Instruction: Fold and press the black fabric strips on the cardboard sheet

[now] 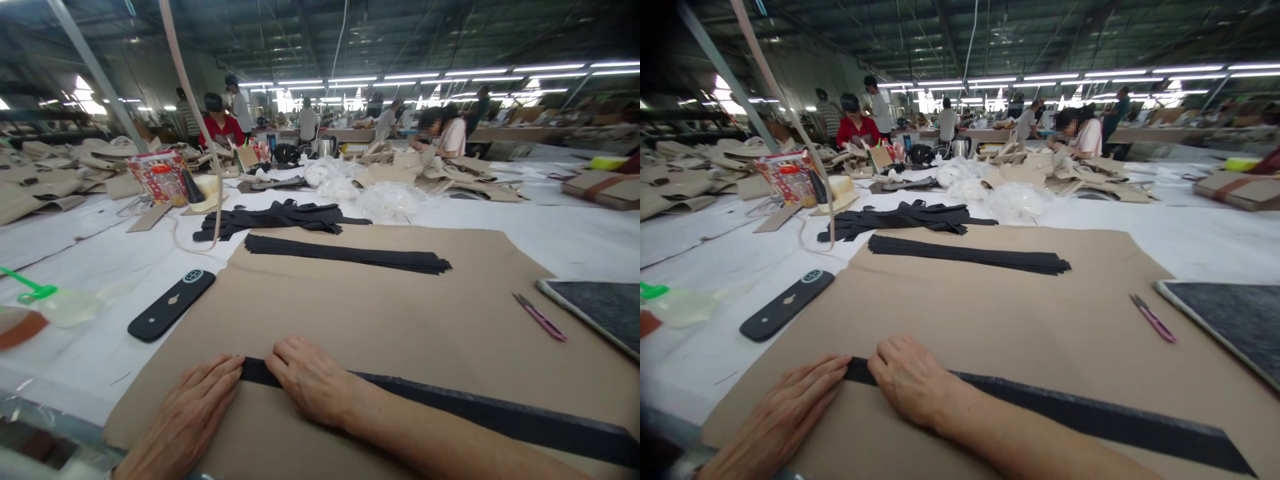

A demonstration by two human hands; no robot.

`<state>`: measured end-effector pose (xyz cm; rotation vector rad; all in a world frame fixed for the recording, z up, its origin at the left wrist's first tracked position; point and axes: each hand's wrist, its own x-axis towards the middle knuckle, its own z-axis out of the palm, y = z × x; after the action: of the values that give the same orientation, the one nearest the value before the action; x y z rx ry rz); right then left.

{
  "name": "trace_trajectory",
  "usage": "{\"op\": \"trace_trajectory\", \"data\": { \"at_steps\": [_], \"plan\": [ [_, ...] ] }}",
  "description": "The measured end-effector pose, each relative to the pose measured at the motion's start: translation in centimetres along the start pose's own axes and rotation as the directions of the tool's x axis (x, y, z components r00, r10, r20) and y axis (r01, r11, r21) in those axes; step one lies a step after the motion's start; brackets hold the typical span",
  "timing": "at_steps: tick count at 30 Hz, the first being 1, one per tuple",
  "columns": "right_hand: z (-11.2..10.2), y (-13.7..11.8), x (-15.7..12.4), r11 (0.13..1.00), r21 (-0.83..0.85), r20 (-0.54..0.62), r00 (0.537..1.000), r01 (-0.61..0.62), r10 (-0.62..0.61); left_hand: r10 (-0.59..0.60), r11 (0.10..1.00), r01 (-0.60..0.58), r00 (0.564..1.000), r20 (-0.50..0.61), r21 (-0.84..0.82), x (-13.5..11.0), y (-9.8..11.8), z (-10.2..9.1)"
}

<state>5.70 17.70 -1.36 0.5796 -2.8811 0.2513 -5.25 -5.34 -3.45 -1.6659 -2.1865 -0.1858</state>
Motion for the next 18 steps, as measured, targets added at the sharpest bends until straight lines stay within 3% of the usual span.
{"op": "trace_trajectory", "data": {
  "at_steps": [5, 11, 18],
  "plan": [
    [0.3, 0.9, -1.0, 0.998, -0.034, -0.023, 0.998, 0.060, -0.061, -0.042, 0.999, 0.043, 0.999, 0.011, -0.034, 0.4, 0.1, 0.1],
    [-0.1, 1.3, -1.8, 0.994, -0.078, -0.023, 0.997, 0.072, -0.074, 0.029, 0.999, -0.032, 0.997, 0.065, 0.042, 1.2, 0.4, 0.1],
    [-1.3, 1.5, -2.8, 0.997, -0.058, 0.022, 0.998, 0.058, -0.056, -0.030, 0.999, 0.031, 0.987, 0.160, -0.007, 1.7, 0.8, 0.3]
  ]
}}
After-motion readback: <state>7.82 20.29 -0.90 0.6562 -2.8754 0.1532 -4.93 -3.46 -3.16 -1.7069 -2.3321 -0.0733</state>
